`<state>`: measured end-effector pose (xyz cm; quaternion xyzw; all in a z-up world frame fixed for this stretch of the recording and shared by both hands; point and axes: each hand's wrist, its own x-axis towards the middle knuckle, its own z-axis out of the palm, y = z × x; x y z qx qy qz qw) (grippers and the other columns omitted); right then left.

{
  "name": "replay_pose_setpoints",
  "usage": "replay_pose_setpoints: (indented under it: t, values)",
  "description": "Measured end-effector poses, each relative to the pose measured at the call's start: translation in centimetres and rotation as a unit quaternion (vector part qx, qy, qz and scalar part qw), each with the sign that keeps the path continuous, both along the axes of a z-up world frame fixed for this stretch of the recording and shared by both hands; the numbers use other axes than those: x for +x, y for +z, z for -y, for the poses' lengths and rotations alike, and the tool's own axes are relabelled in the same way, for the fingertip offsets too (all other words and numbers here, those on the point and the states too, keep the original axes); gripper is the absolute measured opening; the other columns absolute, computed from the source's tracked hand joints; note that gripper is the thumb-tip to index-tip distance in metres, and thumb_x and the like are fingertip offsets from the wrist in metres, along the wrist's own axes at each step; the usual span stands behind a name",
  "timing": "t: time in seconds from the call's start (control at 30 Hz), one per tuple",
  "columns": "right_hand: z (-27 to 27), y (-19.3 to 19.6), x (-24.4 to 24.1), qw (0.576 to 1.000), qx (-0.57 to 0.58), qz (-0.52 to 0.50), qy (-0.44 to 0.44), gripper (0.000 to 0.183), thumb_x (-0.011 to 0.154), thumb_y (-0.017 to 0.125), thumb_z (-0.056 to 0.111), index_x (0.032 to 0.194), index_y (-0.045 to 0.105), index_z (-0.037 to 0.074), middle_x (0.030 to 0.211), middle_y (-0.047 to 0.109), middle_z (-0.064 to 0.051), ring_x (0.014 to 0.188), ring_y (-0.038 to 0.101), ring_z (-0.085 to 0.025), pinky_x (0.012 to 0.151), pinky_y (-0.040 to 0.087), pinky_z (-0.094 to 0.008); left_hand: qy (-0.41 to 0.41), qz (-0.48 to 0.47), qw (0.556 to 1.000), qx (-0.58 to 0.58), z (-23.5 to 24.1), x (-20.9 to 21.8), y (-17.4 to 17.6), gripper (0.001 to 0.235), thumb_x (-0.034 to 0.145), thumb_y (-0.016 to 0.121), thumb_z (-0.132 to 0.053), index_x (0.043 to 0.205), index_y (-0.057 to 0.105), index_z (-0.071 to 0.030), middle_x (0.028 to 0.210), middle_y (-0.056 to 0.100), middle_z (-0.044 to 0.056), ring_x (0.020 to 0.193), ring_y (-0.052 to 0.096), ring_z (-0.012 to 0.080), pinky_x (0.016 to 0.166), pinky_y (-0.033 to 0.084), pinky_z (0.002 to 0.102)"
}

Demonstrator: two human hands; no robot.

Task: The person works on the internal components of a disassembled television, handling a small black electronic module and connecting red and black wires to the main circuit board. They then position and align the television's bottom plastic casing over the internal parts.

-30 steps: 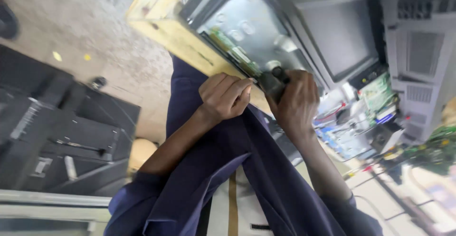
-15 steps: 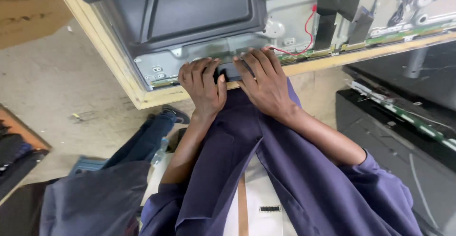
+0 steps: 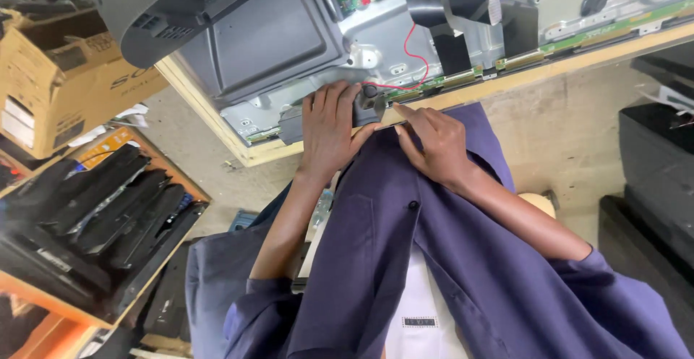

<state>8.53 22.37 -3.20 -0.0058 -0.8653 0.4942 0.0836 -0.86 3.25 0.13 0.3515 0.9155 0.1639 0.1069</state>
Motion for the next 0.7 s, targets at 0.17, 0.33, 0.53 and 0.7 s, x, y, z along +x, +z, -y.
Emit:
replay_pose_setpoints:
  t: [0.17, 0.33, 0.53, 0.7]
  values:
    - [-0.3, -0.1, -1.4, 0.996, -0.027, 0.043, 0.072, 0.037, 0.092, 0.057, 0.012, 0.127, 0.064, 0.001, 0.076, 0.067, -0.015, 0.069, 0.068, -0.032, 0.057, 0.053, -0.04, -0.021, -0.038, 0.998, -0.04, 0.4, 0.2, -1.1, 0.074, 0.089, 0.056, -0.065, 0.126, 0.05, -0.001, 0.115, 0.054, 0.015, 0.11, 0.052, 0.0331, 0.086, 0.04, 0.045]
    - [-0.4, -0.4, -1.7, 0.993, -0.057, 0.046, 0.093, 0.041, 0.09, 0.057, 0.011, 0.128, 0.061, -0.004, 0.085, 0.071, -0.02, 0.075, 0.07, -0.034, 0.058, 0.055, -0.042, -0.028, -0.042, 0.996, -0.071, 0.1, 0.0, -1.0, 0.076, 0.088, 0.055, -0.066, 0.125, 0.049, 0.0, 0.112, 0.051, 0.015, 0.105, 0.052, 0.0316, 0.082, 0.04, 0.042]
    - [-0.8, -1.0, -1.7, 0.986, -0.103, 0.072, 0.11, 0.048, 0.087, 0.059, 0.015, 0.131, 0.059, -0.003, 0.086, 0.071, -0.02, 0.077, 0.07, -0.035, 0.06, 0.055, -0.044, -0.03, -0.022, 0.996, -0.077, 0.2, -0.3, -1.3, 0.078, 0.088, 0.049, -0.069, 0.125, 0.048, -0.001, 0.108, 0.05, 0.014, 0.099, 0.052, 0.0324, 0.078, 0.039, 0.044]
    - [-1.1, -1.0, -1.9, 0.983, -0.119, 0.076, 0.117, 0.048, 0.087, 0.061, 0.017, 0.13, 0.06, -0.003, 0.084, 0.071, -0.02, 0.074, 0.07, -0.035, 0.058, 0.054, -0.043, -0.028, -0.019, 0.997, -0.073, -0.1, -0.5, -1.1, 0.077, 0.091, 0.042, -0.07, 0.124, 0.049, -0.001, 0.105, 0.049, 0.013, 0.094, 0.051, 0.0315, 0.075, 0.038, 0.043]
